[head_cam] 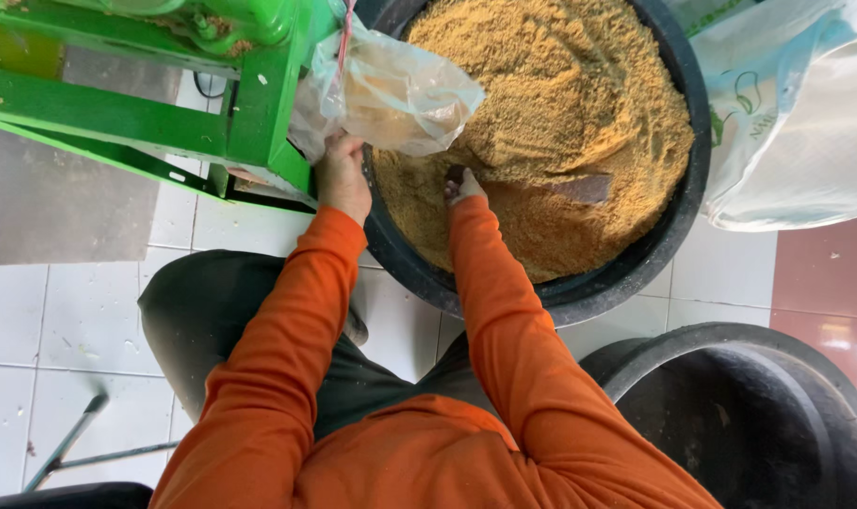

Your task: The person sits on the floor beside a green grinding machine and scoops crushed peanut material from a large black basin into the machine's green intake tray using a wooden scoop and their hand, pushing the material toward the grinder. They occasionally scoop material by hand into a small bowl and continue feeding the tray.

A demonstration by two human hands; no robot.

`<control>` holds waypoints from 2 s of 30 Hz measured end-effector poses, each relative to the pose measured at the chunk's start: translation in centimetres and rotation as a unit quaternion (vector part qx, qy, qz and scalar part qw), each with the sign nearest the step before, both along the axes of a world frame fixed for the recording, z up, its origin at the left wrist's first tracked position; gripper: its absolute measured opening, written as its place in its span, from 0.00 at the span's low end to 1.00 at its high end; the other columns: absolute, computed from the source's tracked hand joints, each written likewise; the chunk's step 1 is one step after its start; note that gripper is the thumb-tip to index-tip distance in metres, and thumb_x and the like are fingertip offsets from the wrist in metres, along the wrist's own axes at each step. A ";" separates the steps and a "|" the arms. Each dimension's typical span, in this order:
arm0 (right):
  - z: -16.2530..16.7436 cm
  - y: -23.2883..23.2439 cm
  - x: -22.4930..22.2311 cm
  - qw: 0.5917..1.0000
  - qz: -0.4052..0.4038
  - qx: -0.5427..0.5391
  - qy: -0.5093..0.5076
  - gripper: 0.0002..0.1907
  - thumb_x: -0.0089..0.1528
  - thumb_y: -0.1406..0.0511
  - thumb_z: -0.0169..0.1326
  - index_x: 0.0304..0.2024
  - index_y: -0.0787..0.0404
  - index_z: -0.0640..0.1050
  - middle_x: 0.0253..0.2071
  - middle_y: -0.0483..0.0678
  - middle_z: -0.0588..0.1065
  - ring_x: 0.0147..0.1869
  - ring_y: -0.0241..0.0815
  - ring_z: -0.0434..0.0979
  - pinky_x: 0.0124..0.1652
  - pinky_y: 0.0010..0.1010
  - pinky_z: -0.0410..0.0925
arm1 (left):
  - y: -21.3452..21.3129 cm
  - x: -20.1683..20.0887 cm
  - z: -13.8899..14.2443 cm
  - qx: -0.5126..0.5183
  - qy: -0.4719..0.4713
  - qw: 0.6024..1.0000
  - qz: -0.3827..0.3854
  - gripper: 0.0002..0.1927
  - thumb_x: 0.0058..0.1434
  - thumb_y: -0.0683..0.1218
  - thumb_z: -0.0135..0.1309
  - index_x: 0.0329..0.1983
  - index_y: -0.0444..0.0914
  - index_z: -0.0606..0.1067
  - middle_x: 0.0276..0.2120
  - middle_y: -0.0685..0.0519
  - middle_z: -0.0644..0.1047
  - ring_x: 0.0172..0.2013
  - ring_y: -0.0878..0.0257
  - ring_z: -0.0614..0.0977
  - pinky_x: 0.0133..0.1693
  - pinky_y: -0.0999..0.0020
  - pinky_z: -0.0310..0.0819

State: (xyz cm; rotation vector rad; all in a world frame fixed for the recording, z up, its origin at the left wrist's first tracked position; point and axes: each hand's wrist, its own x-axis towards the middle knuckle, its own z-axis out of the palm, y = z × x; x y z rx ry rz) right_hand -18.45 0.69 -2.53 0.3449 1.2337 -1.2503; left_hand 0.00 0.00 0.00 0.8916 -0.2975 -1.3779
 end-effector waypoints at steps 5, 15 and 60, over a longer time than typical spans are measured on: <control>2.3 -0.7 -0.1 0.998 -0.031 0.050 -0.007 0.13 0.69 0.54 0.54 0.46 0.54 0.74 0.29 0.49 0.73 0.28 0.44 0.73 0.25 0.35 0.66 | 0.3 -0.2 0.7 -0.011 -0.169 0.984 0.046 0.05 0.61 0.40 0.56 0.37 0.33 0.74 0.41 0.51 0.75 0.42 0.62 0.75 0.50 0.66 0.67; 0.9 5.0 -1.8 0.960 -0.007 -0.078 0.267 0.10 0.66 0.62 0.53 0.44 0.62 0.71 0.33 0.50 0.78 0.29 0.42 0.79 0.23 0.31 0.70 | 6.5 -1.6 1.9 0.192 -0.052 0.980 -0.001 0.18 0.63 0.45 0.47 0.57 0.45 0.70 0.45 0.56 0.79 0.41 0.66 0.78 0.44 0.68 0.72; 12.5 21.7 -18.1 0.776 0.097 -0.287 0.552 0.07 0.77 0.68 0.50 0.50 0.70 0.70 0.43 0.53 0.78 0.40 0.38 0.81 0.41 0.31 0.80 | 1.1 11.4 3.8 0.081 0.032 0.981 0.171 0.03 0.64 0.44 0.48 0.35 0.41 0.69 0.26 0.55 0.71 0.21 0.65 0.70 0.22 0.68 0.63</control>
